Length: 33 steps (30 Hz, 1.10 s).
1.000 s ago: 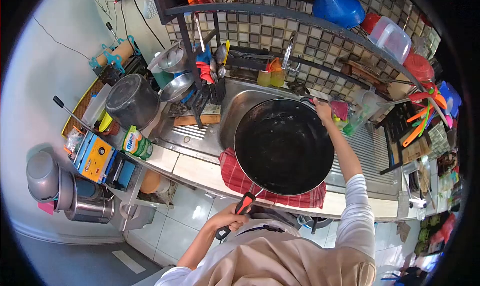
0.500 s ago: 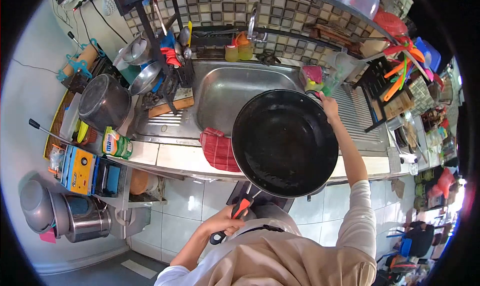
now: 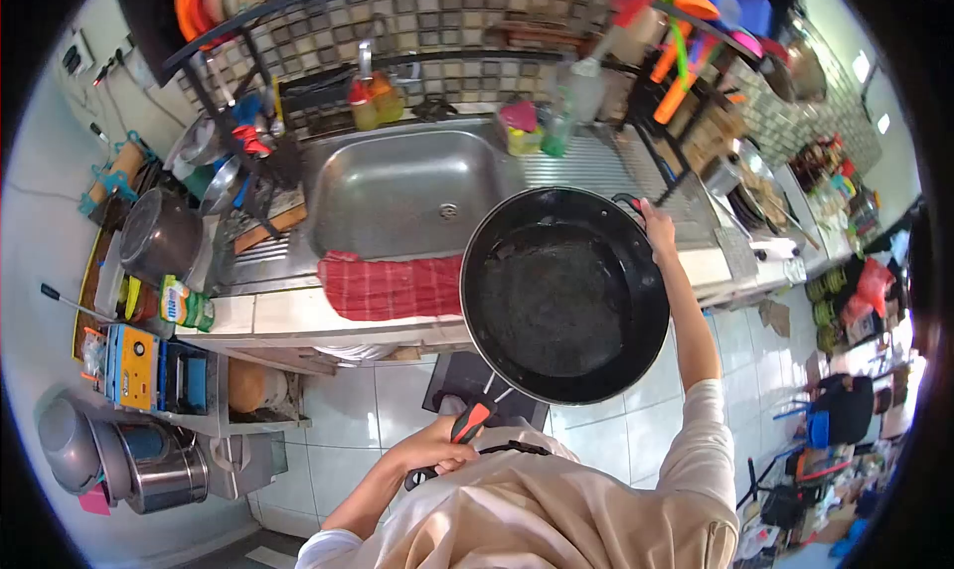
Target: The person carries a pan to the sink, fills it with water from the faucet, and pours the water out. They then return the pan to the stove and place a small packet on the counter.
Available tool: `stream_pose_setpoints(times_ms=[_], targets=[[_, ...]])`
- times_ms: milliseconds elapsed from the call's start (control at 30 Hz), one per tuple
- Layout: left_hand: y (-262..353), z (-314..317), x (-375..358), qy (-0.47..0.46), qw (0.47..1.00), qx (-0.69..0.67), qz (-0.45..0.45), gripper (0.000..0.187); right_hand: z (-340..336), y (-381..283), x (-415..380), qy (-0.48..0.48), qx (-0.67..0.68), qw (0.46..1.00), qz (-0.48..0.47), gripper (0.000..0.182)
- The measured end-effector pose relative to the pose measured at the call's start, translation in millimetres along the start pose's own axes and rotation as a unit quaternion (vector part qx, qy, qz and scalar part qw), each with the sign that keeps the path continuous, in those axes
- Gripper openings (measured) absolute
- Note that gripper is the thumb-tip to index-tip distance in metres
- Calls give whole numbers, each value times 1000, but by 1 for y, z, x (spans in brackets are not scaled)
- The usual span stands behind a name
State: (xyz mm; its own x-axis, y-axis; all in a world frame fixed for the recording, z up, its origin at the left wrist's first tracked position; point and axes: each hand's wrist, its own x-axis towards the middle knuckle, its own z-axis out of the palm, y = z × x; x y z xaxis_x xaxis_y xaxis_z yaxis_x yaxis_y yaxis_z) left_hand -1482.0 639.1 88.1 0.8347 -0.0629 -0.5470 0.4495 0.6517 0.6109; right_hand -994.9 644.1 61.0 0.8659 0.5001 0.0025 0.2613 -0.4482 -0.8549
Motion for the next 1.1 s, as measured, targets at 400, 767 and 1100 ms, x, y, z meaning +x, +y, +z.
stream_pose_setpoints(times_ms=[400, 767, 1100], targets=[[-42, 120, 110, -89, 989, 83, -79, 21, -221, 150, -53, 125, -51, 991, 25, 50], [-10, 200, 283, -234, 942, 176, -166, 22, -430, 304, -85, 283, -31, 941, 182, 51], [77, 286, 448, -314, 879, 287, -216, 26, -555, 372, -45, 388, -36, 890, 238, 48]])
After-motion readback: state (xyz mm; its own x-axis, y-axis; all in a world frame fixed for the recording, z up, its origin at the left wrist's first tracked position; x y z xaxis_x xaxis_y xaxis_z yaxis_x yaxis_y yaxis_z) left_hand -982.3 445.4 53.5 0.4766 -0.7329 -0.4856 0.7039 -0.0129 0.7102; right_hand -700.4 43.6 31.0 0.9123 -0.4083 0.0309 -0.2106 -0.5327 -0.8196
